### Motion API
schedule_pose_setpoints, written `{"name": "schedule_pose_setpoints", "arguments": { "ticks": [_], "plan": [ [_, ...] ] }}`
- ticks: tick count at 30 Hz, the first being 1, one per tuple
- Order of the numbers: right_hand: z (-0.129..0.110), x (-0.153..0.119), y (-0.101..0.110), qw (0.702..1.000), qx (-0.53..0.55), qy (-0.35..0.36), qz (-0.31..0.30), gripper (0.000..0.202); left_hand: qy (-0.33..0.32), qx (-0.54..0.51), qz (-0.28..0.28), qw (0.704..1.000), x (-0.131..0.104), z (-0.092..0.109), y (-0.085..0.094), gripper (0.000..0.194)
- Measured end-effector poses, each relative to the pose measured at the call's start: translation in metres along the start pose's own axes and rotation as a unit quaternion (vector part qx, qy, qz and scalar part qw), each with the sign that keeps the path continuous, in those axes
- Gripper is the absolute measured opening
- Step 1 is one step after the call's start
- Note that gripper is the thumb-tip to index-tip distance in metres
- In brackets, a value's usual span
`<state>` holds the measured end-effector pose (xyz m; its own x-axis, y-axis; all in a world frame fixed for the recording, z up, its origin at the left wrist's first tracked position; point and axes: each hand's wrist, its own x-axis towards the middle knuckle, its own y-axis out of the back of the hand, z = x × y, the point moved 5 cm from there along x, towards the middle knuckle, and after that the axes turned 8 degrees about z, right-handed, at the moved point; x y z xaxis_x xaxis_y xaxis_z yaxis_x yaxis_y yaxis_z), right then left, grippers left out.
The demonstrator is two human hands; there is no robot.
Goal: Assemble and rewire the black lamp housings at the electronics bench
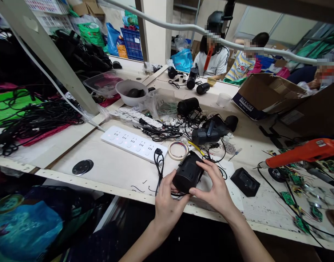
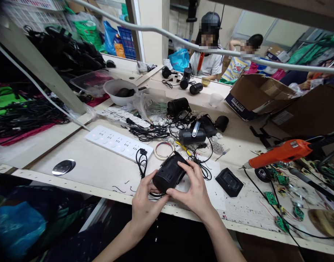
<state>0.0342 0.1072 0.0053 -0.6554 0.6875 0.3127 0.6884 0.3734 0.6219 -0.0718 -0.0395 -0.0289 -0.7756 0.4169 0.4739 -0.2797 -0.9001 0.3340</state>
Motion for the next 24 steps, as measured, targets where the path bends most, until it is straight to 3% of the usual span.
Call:
{"name": "schedule_pose_setpoints", "arguments": {
  "ticks": [10,18,24],
  "plan": [
    [-0.0019,-0.0018,-0.0005,1.0,-0.001,0.0,0.014,0.069,0.027,-0.017,-0.005,0.999,-0.0005,-0.0028,-0.002,0.062],
    [-0.0006,-0.0009,0.0018,1.0,0.0,-0.003,-0.02,0.066,-0.033,-0.034,0.016,0.999,-0.0002,-0.0001,-0.0004,0.062],
    [0.0001,-0.0008,-0.0048,1.0,-0.007,0.0,-0.025,0.069,0.052,-0.045,-0.013,0.998,0.001,-0.002,-0.0012,0.062]
  ]
}}
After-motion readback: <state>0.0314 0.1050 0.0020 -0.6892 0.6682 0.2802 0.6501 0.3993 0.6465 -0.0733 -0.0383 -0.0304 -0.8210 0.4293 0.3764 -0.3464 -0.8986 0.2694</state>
